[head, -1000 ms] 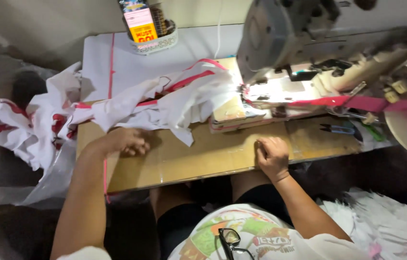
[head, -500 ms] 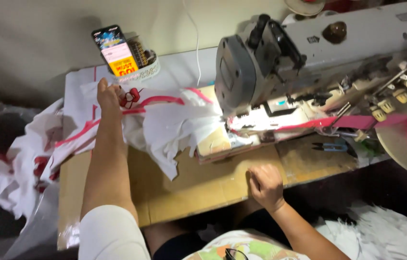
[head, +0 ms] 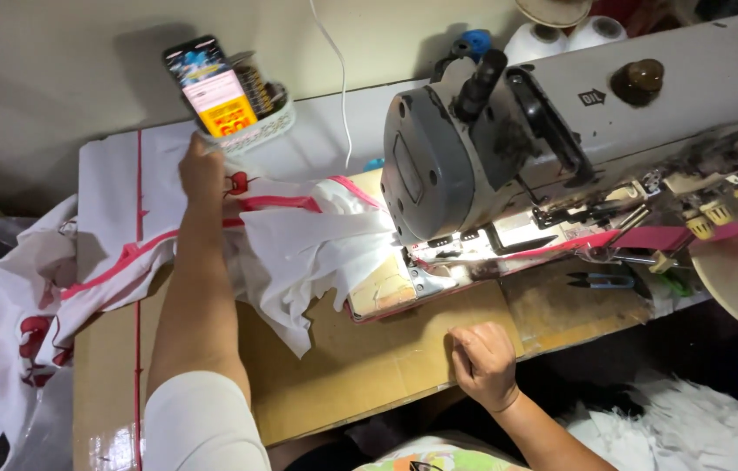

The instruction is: Picking up, unfolding, and stacking printed fabric pieces on a sewing workstation table.

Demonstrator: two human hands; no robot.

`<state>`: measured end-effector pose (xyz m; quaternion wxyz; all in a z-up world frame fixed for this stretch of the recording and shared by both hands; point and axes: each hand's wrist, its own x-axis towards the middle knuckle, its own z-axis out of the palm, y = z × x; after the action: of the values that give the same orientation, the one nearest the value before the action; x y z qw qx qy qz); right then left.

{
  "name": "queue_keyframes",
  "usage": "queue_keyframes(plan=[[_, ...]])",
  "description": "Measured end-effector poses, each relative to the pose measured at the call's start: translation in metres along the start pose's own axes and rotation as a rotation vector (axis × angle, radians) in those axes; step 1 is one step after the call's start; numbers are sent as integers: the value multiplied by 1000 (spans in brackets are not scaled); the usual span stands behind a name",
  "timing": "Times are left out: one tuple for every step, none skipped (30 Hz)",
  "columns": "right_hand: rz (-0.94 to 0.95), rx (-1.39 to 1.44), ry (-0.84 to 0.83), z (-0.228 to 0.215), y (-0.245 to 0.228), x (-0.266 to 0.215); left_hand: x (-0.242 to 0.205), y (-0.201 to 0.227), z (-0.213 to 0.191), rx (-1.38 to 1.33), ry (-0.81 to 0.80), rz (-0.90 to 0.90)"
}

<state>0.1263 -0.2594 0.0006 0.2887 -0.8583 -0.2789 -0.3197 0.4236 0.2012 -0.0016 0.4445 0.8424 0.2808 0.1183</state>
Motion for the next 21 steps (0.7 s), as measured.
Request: queue_keyframes(plan=[[5,-1,-1,0,0,0,-1,7,5,57,-27,45],[10,-2,-2,0,0,0,-3,14,11,113,-53,90],[12,-7,2,0,-1,1,-1,16,18,112,-57,95],[14,4,2,-1,-2,2,1,19,26,113,-71,81],[15,14,5,-2,-3,4,3,23,34,113,-84,69],[17,8,10,-2,-2,4,17,17,53,111,-88,75],[19,14,6,-2,-2,5,30,10,72,50,-80,161],[21,19,3,-2,-2,5,42,2,91,-11,-72,246],[22,15,3,-2,-2,5,31,15,94,-13,-75,248],[22,19,6,-2,-2,5,20,28,97,-214,-147,194],[23,22,9,-2,-2,5,9,42,101,-414,-220,138],[25,17,10,-1,-1,4,15,41,113,-416,-225,139],[26,16,9,0,0,2,20,41,127,-493,-220,100],[27,15,9,0,2,1,25,41,141,-570,-215,59],[33,12,12,0,2,2,14,49,135,-567,-222,62],[29,12,10,-2,2,3,3,57,128,-679,-332,59],[26,18,12,-1,1,4,-7,65,119,-784,-440,57],[33,20,20,-2,3,2,11,43,129,-775,-444,62],[35,14,13,-2,4,-1,29,22,137,-479,-395,415],[37,8,7,-2,4,-4,46,2,146,-169,-334,755],[51,5,13,-2,4,-3,43,-4,126,-164,-347,761]])
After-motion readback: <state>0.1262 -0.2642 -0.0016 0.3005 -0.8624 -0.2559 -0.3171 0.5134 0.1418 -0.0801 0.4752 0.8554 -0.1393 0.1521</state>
